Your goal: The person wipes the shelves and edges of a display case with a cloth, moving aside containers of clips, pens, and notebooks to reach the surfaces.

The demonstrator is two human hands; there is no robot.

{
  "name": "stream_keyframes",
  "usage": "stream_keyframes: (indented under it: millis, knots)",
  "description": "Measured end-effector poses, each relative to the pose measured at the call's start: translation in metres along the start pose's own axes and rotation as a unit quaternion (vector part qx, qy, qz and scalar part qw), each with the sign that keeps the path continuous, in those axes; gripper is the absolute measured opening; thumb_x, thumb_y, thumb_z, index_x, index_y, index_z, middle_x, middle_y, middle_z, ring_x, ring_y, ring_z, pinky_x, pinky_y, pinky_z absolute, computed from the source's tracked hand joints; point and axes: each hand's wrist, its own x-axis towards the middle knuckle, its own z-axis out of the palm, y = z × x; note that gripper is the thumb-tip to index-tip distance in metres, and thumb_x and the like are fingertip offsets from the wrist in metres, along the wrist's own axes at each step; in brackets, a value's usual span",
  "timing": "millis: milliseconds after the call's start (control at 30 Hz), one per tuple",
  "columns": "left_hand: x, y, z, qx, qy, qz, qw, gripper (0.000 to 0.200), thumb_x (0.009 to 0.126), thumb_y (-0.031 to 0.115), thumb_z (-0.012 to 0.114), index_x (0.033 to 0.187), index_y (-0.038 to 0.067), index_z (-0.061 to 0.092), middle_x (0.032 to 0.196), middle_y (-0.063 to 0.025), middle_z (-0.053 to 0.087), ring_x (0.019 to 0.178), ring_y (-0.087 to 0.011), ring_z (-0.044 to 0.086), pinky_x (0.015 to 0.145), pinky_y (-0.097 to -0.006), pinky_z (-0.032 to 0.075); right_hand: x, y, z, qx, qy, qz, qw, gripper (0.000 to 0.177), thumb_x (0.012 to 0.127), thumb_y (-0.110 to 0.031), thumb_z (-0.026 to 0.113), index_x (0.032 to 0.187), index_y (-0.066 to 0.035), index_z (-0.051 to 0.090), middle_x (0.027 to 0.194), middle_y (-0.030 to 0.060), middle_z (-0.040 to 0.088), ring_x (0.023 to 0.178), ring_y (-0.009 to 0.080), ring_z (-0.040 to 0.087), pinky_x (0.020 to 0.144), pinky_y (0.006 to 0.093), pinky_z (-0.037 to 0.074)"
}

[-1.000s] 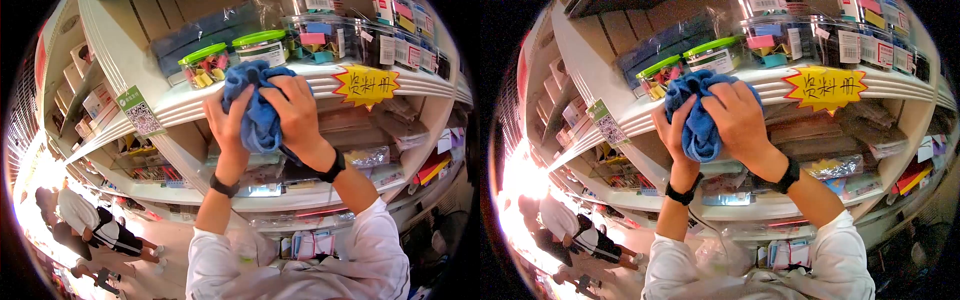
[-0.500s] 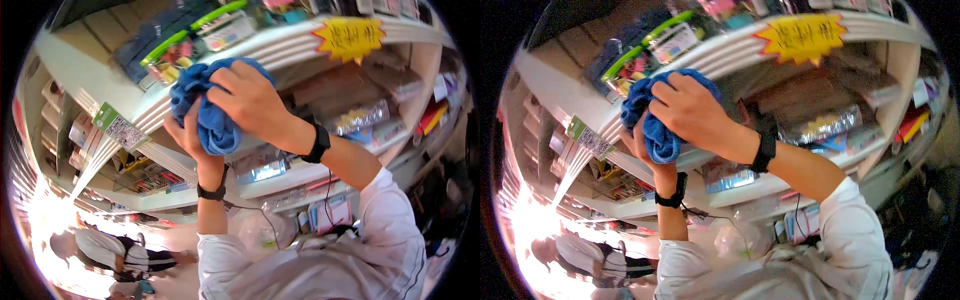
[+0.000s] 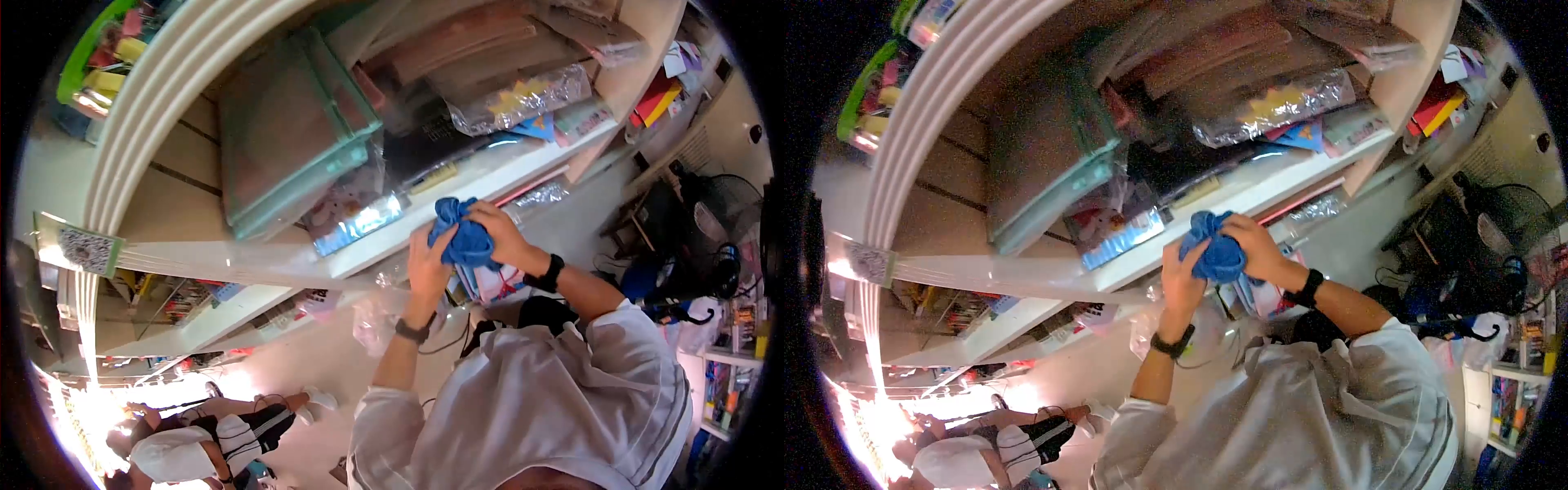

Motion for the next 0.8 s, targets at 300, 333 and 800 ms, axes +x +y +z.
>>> stream_keyframes:
  millis: [300, 333, 800]
  knots:
    - [0.037, -0.029, 0.117, 0.118, -0.014, -0.059, 0.991, 0.063, 0.071, 0.004, 0.069, 0.132, 0.016, 0.059, 0.12, -0.0147, 0.054, 0.106, -0.0354, 0.051, 0.087, -0.0439, 0.044, 0.003, 0.094, -0.007, -0.261, -0.016, 0.021, 0.965, 0.038, 0.072, -0.01, 0.07, 0.108, -0.001, 0.066, 0.121, 0.0155, 0.059, 0.1, 0.0386, 0.055, 0.087, 0.0433, 0.048]
    - [0.038, -0.028, 0.125, 0.113, -0.014, -0.058, 0.992, 0.063, 0.071, 0.007, 0.071, 0.132, 0.017, 0.059, 0.117, -0.0146, 0.054, 0.104, -0.0352, 0.051, 0.087, -0.044, 0.043, 0.0, 0.096, -0.011, -0.265, -0.021, 0.044, 0.963, 0.038, 0.07, -0.01, 0.071, 0.107, -0.002, 0.066, 0.12, 0.0142, 0.059, 0.101, 0.038, 0.055, 0.086, 0.0435, 0.049]
    - [0.02, -0.016, 0.088, 0.173, -0.065, -0.188, 0.965, 0.051, 0.066, -0.002, 0.071, 0.113, 0.013, 0.058, 0.107, -0.0137, 0.052, 0.102, -0.037, 0.053, 0.08, -0.0476, 0.051, 0.016, 0.094, 0.011, -0.32, -0.098, -0.037, 0.942, 0.009, 0.075, -0.008, 0.061, 0.083, -0.007, 0.066, 0.097, 0.0097, 0.058, 0.097, 0.0317, 0.056, 0.078, 0.0397, 0.053]
